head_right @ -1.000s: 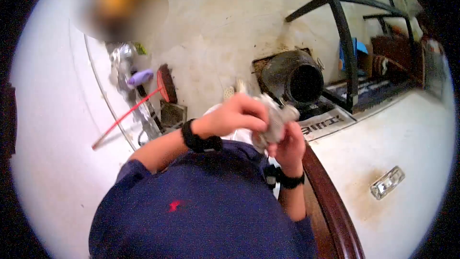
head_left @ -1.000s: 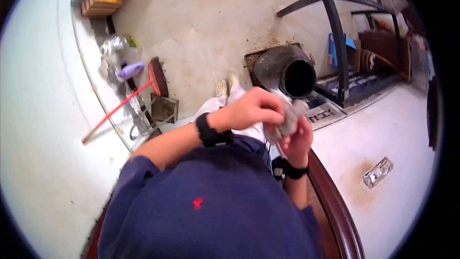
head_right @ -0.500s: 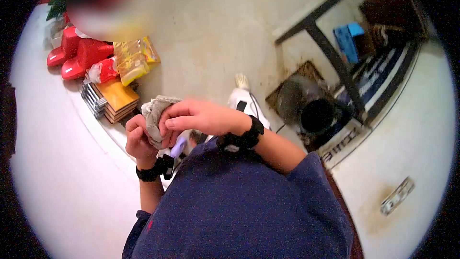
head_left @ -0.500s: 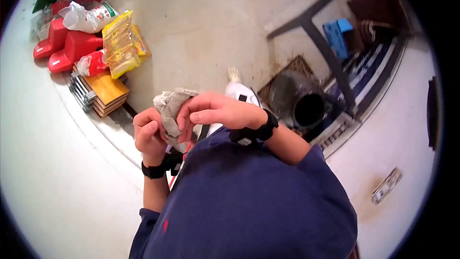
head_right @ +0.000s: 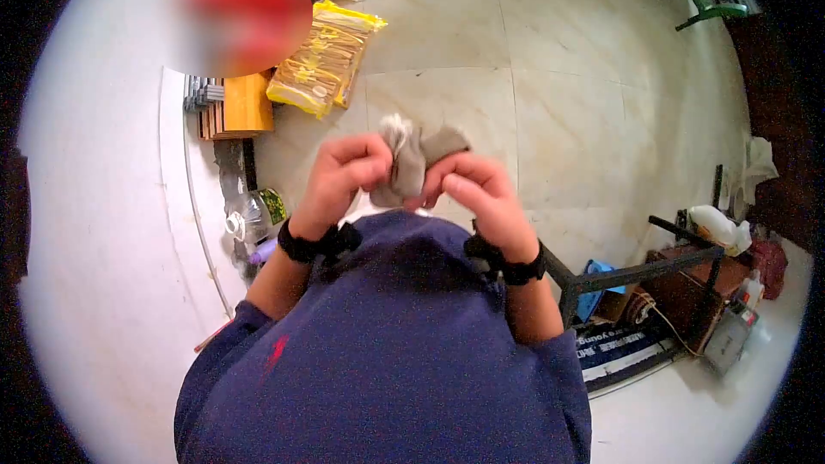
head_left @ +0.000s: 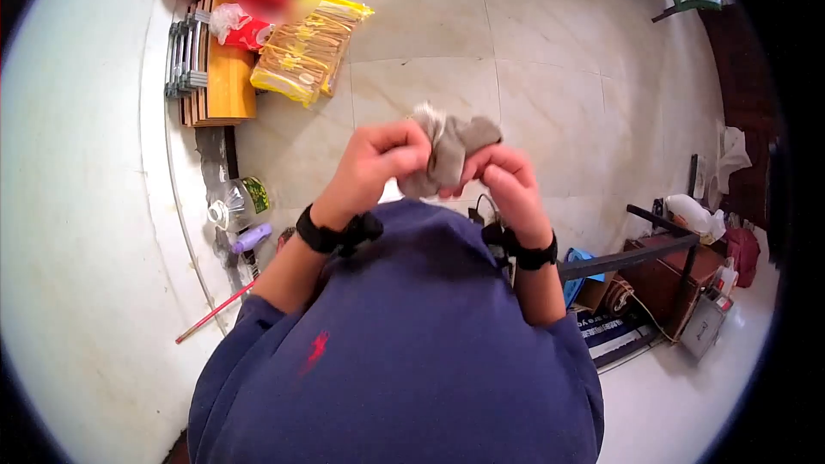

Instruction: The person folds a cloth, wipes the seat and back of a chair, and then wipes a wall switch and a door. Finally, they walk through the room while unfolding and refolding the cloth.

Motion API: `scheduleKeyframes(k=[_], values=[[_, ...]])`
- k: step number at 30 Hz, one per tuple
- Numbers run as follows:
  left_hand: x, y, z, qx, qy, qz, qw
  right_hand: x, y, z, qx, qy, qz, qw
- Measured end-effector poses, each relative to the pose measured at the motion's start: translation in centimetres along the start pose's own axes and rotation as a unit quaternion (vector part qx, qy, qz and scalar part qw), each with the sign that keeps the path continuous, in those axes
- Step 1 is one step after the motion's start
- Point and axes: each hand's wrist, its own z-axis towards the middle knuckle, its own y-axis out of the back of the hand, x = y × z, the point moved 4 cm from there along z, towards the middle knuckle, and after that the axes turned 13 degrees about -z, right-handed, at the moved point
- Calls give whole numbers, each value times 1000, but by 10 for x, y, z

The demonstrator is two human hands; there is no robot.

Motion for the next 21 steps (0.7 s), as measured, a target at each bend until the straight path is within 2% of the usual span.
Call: scheduleKeyframes(k=[2,4,7,11,14,16,18,19,20,21], values=[[-25,14,53,-26,-41,13,999,23,29,43,-48,29,-38,998],[-53,18,105,23,-74,11,997,62,50,75,-91,42,-63,993],[-86,-2,169,86,-53,38,994,99,85,93,-189,90,-164,964],[-100,-36,253,182,-7,100,978,117,137,100,-295,146,-220,918],[-86,-67,306,235,29,132,962,107,179,95,-386,132,-178,896],[-70,-89,348,250,39,166,953,104,218,92,-438,129,-198,867],[-53,-114,393,278,71,170,943,98,260,97,-480,92,-130,863],[-46,-131,413,303,89,182,931,95,281,99,-514,93,-125,844],[-47,-138,425,330,97,190,920,86,289,107,-523,47,-73,848],[-37,-164,447,333,105,207,914,78,325,105,-524,2,-19,851]])
